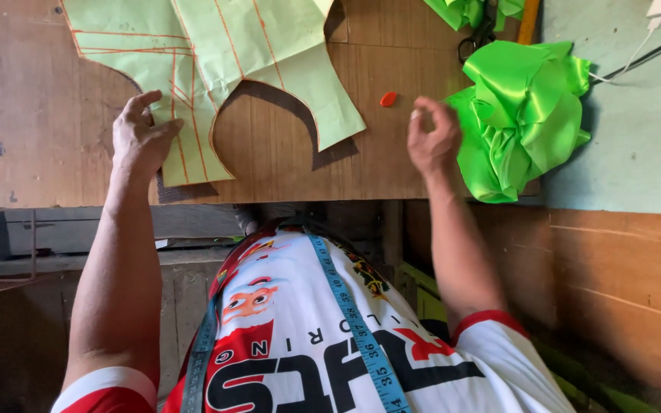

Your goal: The person uses shears to cut a piece of light green fabric along orange lines drawn on a paper pattern placed on a wooden table. The person adjusts the fabric and pattern, cuts along the marked lines, and then lifts the cut piece to reveal the remaining pattern and fabric.

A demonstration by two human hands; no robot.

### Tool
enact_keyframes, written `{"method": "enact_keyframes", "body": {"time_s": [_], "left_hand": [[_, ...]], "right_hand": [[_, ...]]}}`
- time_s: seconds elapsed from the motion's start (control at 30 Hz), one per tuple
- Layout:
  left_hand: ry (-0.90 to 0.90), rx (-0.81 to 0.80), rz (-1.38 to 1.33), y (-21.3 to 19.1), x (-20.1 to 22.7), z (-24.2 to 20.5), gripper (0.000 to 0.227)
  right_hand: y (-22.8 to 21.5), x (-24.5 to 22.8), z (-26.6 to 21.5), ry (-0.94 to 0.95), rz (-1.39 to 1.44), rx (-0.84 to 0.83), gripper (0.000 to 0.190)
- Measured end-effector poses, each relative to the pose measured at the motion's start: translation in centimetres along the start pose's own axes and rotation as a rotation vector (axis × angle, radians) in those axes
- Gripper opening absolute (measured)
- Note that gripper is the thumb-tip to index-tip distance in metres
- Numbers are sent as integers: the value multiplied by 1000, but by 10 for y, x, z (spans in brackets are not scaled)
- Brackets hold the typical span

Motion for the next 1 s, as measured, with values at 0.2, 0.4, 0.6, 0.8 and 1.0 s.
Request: {"method": "enact_keyframes", "body": {"time_s": [0.2,0.4,0.6,0.8,1.0], "left_hand": [[-210,16,163,4,-28,17,57],[-213,46,56,7,-56,29,55],[-312,-1,76,5,-35,22,61],[-283,-36,-44,12,-17,3,66],[-235,-83,-153,34,-24,4,61]], "right_hand": [[-16,51,69,41,198,-220,32],[11,169,91,13,-292,-257,33],[39,220,114,53,-490,-343,36],[31,248,121,460,-571,-477,53],[37,261,119,641,-653,-839,61]]}}
Point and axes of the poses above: each hand's wrist, its own z-axis towards the middle knuckle, its own y-axis out of the palm, x = y × z, the point moved 10 cm from there along z, towards the middle knuckle, and after that the axes turned 4 degrees about -x, right-handed, at the moved point
